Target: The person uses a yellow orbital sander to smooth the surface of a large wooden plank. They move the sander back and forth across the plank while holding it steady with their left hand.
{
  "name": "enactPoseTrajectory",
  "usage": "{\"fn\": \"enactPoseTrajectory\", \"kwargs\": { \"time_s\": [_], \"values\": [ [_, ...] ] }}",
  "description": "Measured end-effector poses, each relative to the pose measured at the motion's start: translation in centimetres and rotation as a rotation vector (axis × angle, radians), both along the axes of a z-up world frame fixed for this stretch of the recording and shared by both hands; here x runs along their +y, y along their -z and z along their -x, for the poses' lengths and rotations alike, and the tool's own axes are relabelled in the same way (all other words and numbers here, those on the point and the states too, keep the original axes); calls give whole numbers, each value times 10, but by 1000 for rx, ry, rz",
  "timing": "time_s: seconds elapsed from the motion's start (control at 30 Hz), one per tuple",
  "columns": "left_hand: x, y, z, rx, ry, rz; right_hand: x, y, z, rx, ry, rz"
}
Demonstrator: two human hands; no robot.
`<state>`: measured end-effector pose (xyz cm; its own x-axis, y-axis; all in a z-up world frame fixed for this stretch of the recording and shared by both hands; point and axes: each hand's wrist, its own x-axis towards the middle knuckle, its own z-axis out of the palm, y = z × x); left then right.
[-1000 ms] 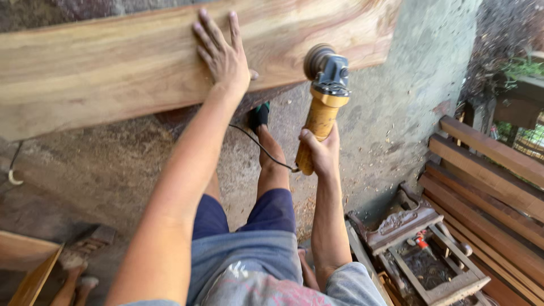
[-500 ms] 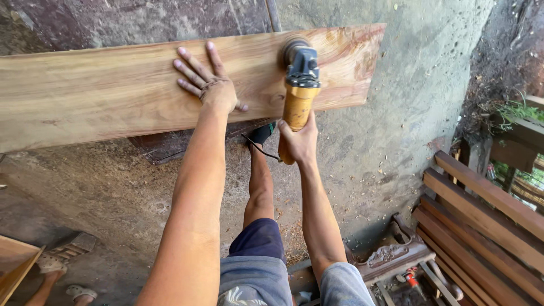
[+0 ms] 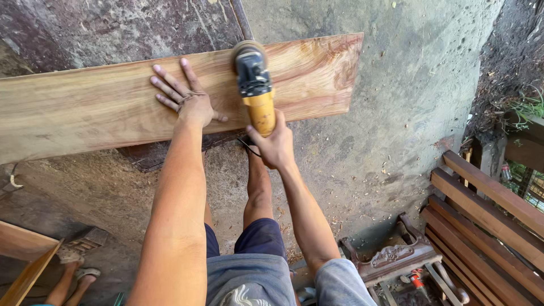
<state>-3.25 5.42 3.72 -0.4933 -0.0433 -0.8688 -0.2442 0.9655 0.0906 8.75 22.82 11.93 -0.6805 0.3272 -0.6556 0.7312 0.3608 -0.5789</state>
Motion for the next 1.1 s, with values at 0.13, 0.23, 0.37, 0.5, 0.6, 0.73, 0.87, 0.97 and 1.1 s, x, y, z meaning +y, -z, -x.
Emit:
{"fn": "enactPoseTrajectory", "kwargs": {
  "time_s": [0.13,0.23,0.37,0.5,0.6,0.73,0.87,0.97,1.1],
  "values": [
    [1,2,3,-16,8,-2,39,3,-7,12,116,-25],
    [1,3,4,-31,6,15,63,3,-15,88,193,-107],
    [0,6,1,-40,0,6,70,1,-22,167,306,-86],
    [0,9,2,-27,-11,14,44,0,-13,63,256,-122],
    [0,9,-3,-13,1,29,20,2,1,85,72,-70],
    [-2,6,-3,31,17,13,14,-2,3,157,2,-35],
    [-3,3,-3,6,-11,18,53,-5,-4,47,164,-57],
    [1,1,3,-21,-13,23,88,-5,-5,94,284,-104],
    [2,1,7,-66,-3,47,101,-2,-4,174,369,-92]
  ]
}}
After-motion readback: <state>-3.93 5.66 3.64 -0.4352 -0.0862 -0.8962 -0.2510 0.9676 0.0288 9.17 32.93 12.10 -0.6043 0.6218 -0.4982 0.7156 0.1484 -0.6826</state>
